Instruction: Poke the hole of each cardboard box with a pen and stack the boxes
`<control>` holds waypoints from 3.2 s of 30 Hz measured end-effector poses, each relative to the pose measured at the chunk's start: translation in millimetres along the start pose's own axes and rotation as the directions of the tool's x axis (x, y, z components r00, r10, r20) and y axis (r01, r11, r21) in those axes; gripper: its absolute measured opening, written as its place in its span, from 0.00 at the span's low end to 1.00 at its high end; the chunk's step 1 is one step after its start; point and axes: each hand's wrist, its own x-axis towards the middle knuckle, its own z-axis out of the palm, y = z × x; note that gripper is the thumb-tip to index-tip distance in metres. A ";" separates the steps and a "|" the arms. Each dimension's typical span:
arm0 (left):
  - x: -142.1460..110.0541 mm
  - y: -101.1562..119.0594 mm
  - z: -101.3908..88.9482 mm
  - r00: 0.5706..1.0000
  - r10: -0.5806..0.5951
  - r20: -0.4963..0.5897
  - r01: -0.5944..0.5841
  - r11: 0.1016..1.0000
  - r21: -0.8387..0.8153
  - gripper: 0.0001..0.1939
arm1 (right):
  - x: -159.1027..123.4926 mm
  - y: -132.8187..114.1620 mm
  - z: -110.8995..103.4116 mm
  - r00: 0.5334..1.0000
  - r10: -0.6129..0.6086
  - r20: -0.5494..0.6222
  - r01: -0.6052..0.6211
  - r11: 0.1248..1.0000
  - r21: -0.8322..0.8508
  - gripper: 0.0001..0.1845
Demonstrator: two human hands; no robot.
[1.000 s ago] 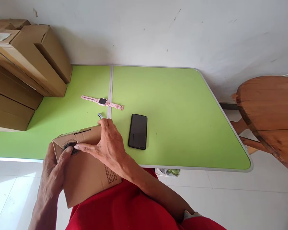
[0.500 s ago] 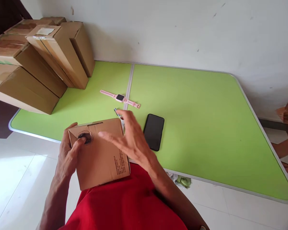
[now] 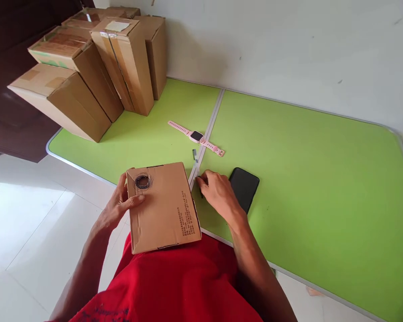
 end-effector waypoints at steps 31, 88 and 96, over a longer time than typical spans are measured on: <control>9.5 1.5 108.3 0.913 0.138 0.383 -0.096 0.987 -0.127 0.61 | -89.0 5.1 5.4 0.614 -0.338 -0.713 0.705 0.640 0.304 0.10; 38.3 -4.5 81.1 0.996 0.003 0.095 0.011 0.990 -0.144 0.52 | -56.4 45.2 -19.4 0.866 0.425 -0.262 -0.463 0.880 -0.104 0.40; 32.7 -5.5 66.7 0.997 0.037 0.061 -0.025 0.983 -0.180 0.47 | -29.1 34.6 -5.1 0.800 0.493 -0.342 -0.460 0.870 0.179 0.41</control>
